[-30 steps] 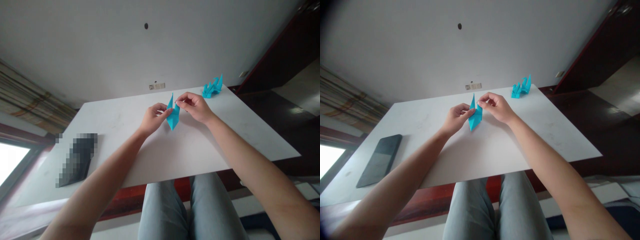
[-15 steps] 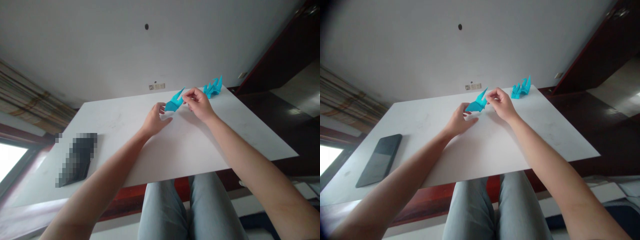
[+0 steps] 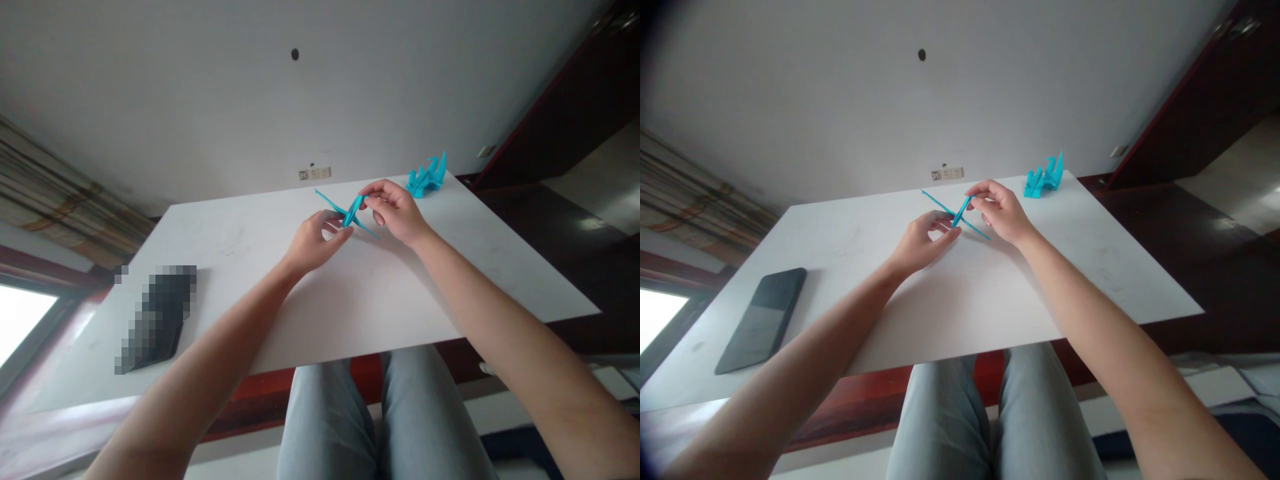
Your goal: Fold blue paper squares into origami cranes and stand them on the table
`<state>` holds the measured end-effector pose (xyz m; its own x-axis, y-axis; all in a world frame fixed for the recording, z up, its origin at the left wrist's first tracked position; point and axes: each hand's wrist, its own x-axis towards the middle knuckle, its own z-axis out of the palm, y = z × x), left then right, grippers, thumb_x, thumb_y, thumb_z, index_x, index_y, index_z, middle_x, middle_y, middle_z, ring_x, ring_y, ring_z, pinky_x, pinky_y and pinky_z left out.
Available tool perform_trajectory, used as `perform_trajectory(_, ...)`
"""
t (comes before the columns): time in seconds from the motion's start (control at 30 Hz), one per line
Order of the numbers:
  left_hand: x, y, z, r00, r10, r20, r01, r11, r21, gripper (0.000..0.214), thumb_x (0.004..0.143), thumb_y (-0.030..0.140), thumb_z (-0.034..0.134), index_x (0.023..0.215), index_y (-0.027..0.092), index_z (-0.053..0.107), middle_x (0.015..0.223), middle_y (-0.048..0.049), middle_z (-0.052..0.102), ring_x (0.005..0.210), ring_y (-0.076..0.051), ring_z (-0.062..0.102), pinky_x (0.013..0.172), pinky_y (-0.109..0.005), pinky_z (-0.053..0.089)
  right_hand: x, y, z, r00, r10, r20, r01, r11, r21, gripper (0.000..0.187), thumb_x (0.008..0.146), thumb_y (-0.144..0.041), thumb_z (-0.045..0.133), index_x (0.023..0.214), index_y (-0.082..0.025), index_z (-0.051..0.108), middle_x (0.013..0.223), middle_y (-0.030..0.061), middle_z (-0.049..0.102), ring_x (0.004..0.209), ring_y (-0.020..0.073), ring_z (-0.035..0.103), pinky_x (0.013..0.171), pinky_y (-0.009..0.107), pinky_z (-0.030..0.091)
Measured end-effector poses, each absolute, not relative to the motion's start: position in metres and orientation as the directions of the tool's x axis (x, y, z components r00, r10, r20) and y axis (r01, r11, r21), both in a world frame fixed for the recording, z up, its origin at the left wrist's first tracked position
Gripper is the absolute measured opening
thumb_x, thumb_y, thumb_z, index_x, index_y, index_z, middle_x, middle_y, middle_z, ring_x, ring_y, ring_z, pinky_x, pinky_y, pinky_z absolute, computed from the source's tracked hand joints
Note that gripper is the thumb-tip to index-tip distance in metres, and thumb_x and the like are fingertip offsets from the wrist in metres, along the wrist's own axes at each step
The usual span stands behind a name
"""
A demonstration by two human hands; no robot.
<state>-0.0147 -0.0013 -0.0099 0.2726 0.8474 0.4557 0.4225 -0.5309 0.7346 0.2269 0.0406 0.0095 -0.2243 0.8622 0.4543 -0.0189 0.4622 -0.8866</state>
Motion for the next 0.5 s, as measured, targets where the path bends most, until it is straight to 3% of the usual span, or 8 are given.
perform_trajectory(0.17,-0.014,-0.004,-0.005,0.257,0.88,0.4,0.488,-0.475,0.733,0.022,0.104,0.044,0.081,0.103,0.022,0.081,0.096,-0.0068,0.087,0.088,-0.024,0.083,0.081,-0.034,0.062,0.227,0.039,0.009,-0.273,0.852,0.447,0.025,0.47,-0.882,0.033,0.097,-0.049,0.089,0.116,-0.023,0.079,0.096,0.0025,0.081,0.054,0.0072,0.044,0.046,0.024,0.036)
perform_trajectory(0.3,-0.015,-0.007,0.002,0.238,0.912,0.333,0.544,-0.409,0.732,0.02,0.105,0.034,0.073,0.091,0.021,0.08,0.093,-0.0048,0.087,0.088,-0.022,0.081,0.082,-0.032,0.058,0.233,0.047,0.004,-0.255,0.815,0.52,0.089,0.556,-0.827,0.05,0.097,-0.056,0.092,0.135,-0.027,0.077,0.097,0.0006,0.075,0.067,0.0123,0.055,0.054,0.026,0.046)
perform_trajectory(0.37,-0.015,-0.006,0.004,0.206,0.94,0.272,0.482,-0.339,0.808,0.017,0.103,0.03,0.072,0.091,0.021,0.081,0.091,-0.0039,0.087,0.086,-0.02,0.081,0.081,-0.03,0.059,0.239,0.055,-0.001,-0.176,0.778,0.603,0.127,0.625,-0.77,0.055,0.097,-0.061,0.092,0.14,-0.032,0.074,0.102,0.0011,0.071,0.076,0.0152,0.06,0.061,0.028,0.053)
perform_trajectory(0.5,-0.015,0.001,-0.001,0.153,0.976,0.154,0.234,-0.187,0.954,0.01,0.098,0.027,0.074,0.096,0.019,0.08,0.091,-0.0046,0.086,0.085,-0.019,0.08,0.077,-0.028,0.061,0.25,0.068,-0.009,-0.037,0.736,0.676,0.172,0.671,-0.721,0.067,0.097,-0.07,0.091,0.152,-0.04,0.066,0.137,0.0068,0.067,0.083,0.0151,0.064,0.064,0.03,0.058)
